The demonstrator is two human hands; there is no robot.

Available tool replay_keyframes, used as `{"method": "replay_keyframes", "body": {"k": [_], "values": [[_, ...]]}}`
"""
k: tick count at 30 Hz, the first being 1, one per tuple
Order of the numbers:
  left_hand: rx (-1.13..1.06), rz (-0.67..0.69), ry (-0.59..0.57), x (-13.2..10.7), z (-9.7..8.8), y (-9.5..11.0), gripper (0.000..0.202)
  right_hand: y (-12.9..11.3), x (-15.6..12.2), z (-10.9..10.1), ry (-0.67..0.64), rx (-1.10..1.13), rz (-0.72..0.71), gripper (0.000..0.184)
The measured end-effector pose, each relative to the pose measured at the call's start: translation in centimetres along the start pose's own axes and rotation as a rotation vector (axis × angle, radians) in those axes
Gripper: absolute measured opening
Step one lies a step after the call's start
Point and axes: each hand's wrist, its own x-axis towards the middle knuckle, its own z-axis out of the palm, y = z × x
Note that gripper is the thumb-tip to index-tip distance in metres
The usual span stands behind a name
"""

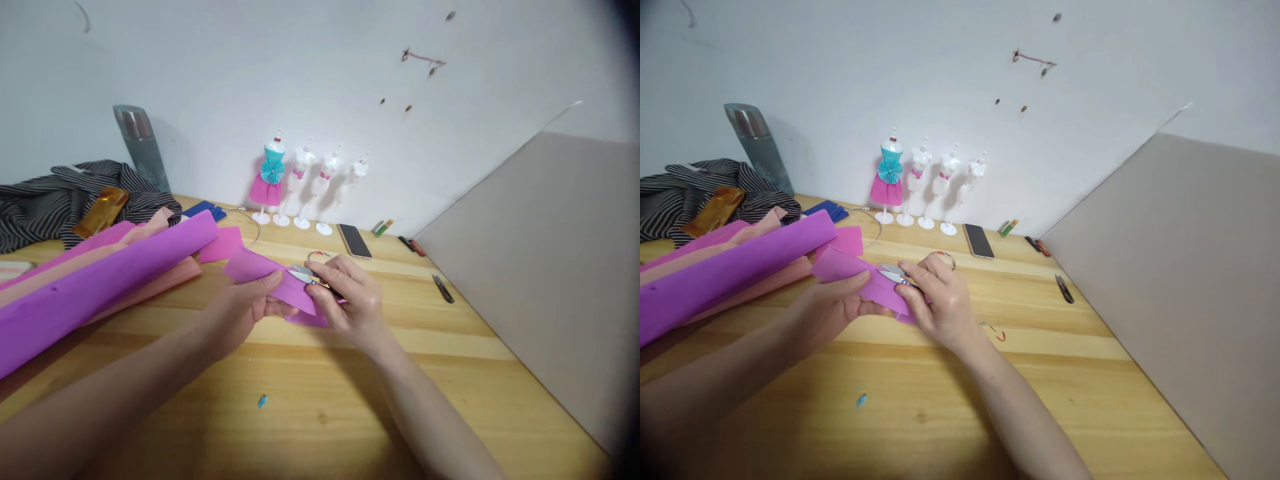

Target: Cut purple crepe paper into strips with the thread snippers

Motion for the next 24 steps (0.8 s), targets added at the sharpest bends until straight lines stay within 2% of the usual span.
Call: {"method": "replay_keyframes", "body": {"k": [24], "values": [[0.002,0.007,-0.019,0.09,-0.1,-0.02,0.026,-0.21,0.07,0.0,0.004,0.022,0.019,0.026]]}}
